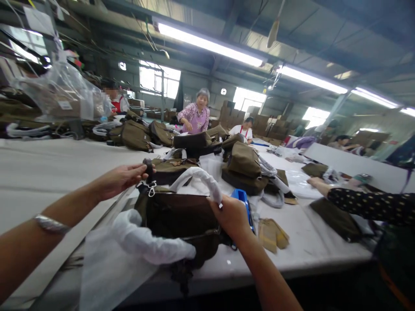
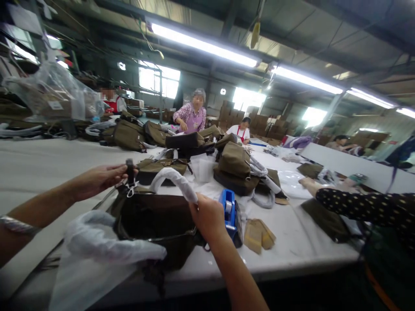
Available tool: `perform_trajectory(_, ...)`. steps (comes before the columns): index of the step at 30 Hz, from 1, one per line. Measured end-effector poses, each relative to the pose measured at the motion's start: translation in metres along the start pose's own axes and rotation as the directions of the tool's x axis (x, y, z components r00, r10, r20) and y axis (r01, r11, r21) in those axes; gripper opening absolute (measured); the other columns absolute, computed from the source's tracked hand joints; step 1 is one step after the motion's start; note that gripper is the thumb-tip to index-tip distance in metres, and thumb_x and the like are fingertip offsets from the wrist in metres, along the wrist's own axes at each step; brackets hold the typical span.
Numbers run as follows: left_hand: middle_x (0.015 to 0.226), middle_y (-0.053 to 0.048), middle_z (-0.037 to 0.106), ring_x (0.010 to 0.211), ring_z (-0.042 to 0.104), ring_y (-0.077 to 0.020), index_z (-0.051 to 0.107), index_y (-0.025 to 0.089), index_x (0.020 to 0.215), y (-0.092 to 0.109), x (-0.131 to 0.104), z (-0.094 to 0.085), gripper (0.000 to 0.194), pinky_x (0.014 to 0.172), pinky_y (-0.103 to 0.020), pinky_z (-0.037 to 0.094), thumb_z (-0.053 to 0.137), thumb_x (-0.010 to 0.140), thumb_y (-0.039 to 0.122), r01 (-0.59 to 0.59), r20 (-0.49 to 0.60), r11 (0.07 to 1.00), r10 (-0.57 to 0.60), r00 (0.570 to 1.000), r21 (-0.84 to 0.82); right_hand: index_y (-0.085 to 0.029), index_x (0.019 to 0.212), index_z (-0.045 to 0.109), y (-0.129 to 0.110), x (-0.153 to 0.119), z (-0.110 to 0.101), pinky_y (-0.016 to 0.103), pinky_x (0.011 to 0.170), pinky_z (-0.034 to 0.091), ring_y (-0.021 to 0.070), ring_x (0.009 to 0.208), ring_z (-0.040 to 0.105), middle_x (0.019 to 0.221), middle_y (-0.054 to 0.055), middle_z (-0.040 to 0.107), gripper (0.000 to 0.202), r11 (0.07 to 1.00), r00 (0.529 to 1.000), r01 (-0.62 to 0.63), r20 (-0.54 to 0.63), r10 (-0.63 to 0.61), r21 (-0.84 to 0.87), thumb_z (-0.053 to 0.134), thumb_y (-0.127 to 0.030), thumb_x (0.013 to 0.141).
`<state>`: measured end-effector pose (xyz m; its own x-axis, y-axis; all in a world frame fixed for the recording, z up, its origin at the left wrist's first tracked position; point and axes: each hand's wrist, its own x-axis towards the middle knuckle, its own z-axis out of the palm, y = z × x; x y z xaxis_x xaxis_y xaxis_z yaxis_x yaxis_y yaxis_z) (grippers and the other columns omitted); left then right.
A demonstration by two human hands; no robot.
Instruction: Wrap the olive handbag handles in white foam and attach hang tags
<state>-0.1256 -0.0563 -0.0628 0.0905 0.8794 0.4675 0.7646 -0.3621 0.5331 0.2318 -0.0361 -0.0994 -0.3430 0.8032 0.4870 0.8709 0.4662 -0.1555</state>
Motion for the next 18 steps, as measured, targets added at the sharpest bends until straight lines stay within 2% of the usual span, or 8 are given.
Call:
perform_trajectory(3, 0.076, -0.003, 0.077, 0.066, 0.071, -0.0159, 0.071, 0.002, 0.114, 0.011, -0.003, 0.002, 0.052, 0.059, -0.02, 0.054, 0.041, 0.106, 0.043, 0.093, -0.026, 0.994, -0.092, 0.995, 0.062, -0.021, 0.087, 0.076, -0.002, 0.004, -0.01, 0.03, 0.059, 0.036, 0.024, 0.074, 0.076, 0.081, 0.009, 0.079, 0.035, 0.992, 0.998, -0.059, 0.023, 0.062, -0.115, 0.059, -0.046, 0.102)
perform_trajectory(5, 0.085, -0.004, 0.079, 0.073, 0.072, -0.0171, 0.073, 0.005, 0.113, 0.024, -0.014, -0.001, 0.05, 0.066, -0.021, 0.055, 0.045, 0.105, 0.045, 0.061, -0.039, 0.995, -0.059, 0.998, 0.075, -0.02, 0.084, 0.077, -0.005, 0.006, -0.02, 0.03, 0.058, 0.037, 0.0271, 0.072, 0.076, 0.078, 0.012, 0.078, 0.042, 0.971, 0.991, -0.109, 0.053, 0.123, -0.212, 0.057, -0.052, 0.102)
perform_trajectory(7, 0.104, -0.006, 0.081, 0.092, 0.074, -0.0198, 0.074, 0.012, 0.116, 0.037, -0.028, -0.005, 0.05, 0.082, -0.025, 0.056, 0.043, 0.106, 0.049, -0.071, 0.115, 0.997, 0.074, 0.991, -0.033, -0.019, 0.081, 0.078, -0.01, 0.007, -0.031, 0.032, 0.058, 0.04, 0.0298, 0.073, 0.076, 0.077, 0.015, 0.078, 0.043, 0.944, 0.981, -0.16, 0.061, 0.185, -0.288, 0.056, -0.049, 0.103)
perform_trajectory(10, 0.133, -0.005, 0.074, 0.123, 0.068, -0.0243, 0.068, 0.026, 0.136, 0.047, -0.049, -0.001, 0.055, 0.105, -0.032, 0.051, 0.032, 0.108, 0.057, -0.218, 0.354, 0.935, 0.311, 0.882, -0.278, -0.018, 0.073, 0.076, -0.023, 0.007, -0.047, 0.03, 0.058, 0.044, 0.0258, 0.068, 0.075, 0.072, 0.012, 0.076, 0.046, 0.979, 0.97, -0.166, 0.158, 0.184, -0.121, 0.055, -0.045, 0.104)
perform_trajectory(11, 0.138, -0.005, 0.071, 0.129, 0.065, -0.0249, 0.063, 0.029, 0.142, 0.047, -0.055, 0.005, 0.055, 0.11, -0.034, 0.048, 0.032, 0.107, 0.058, -0.252, 0.358, 0.917, 0.357, 0.863, -0.308, -0.018, 0.074, 0.075, -0.028, 0.007, -0.05, 0.028, 0.058, 0.046, 0.0221, 0.066, 0.074, 0.07, 0.009, 0.076, 0.047, 0.989, 0.963, -0.144, 0.238, 0.13, 0.039, 0.053, -0.044, 0.105)
perform_trajectory(14, 0.135, -0.006, 0.073, 0.129, 0.065, -0.0254, 0.049, 0.028, 0.153, 0.043, -0.069, 0.033, 0.055, 0.118, -0.039, 0.041, 0.051, 0.102, 0.05, -0.378, 0.243, 0.89, 0.438, 0.866, -0.256, -0.018, 0.09, 0.077, -0.045, 0.011, -0.049, 0.021, 0.069, 0.052, 0.014, 0.073, 0.074, 0.08, 0.002, 0.079, 0.031, 0.899, 0.91, -0.032, 0.386, -0.155, 0.437, 0.05, -0.024, 0.106)
perform_trajectory(16, 0.121, -0.007, 0.078, 0.111, 0.073, -0.0248, 0.051, 0.024, 0.148, 0.041, -0.074, 0.056, 0.055, 0.108, -0.039, 0.048, 0.06, 0.096, 0.037, -0.457, 0.126, 0.876, 0.476, 0.87, -0.154, -0.019, 0.102, 0.078, -0.056, 0.017, -0.039, 0.02, 0.081, 0.053, 0.0139, 0.089, 0.075, 0.096, 0.001, 0.081, 0.028, 0.871, 0.845, 0.09, 0.425, -0.323, 0.483, 0.052, -0.009, 0.1)
perform_trajectory(18, 0.103, -0.008, 0.08, 0.09, 0.076, -0.0233, 0.063, 0.02, 0.13, 0.042, -0.076, 0.077, 0.036, 0.085, -0.035, 0.054, 0.056, 0.095, 0.029, -0.503, -0.019, 0.856, 0.504, 0.863, -0.119, -0.021, 0.104, 0.08, -0.069, 0.026, -0.025, 0.019, 0.085, 0.053, 0.0137, 0.096, 0.074, 0.102, 0.0, 0.081, 0.032, 0.852, 0.737, 0.195, 0.501, -0.454, 0.486, 0.056, -0.002, 0.096)
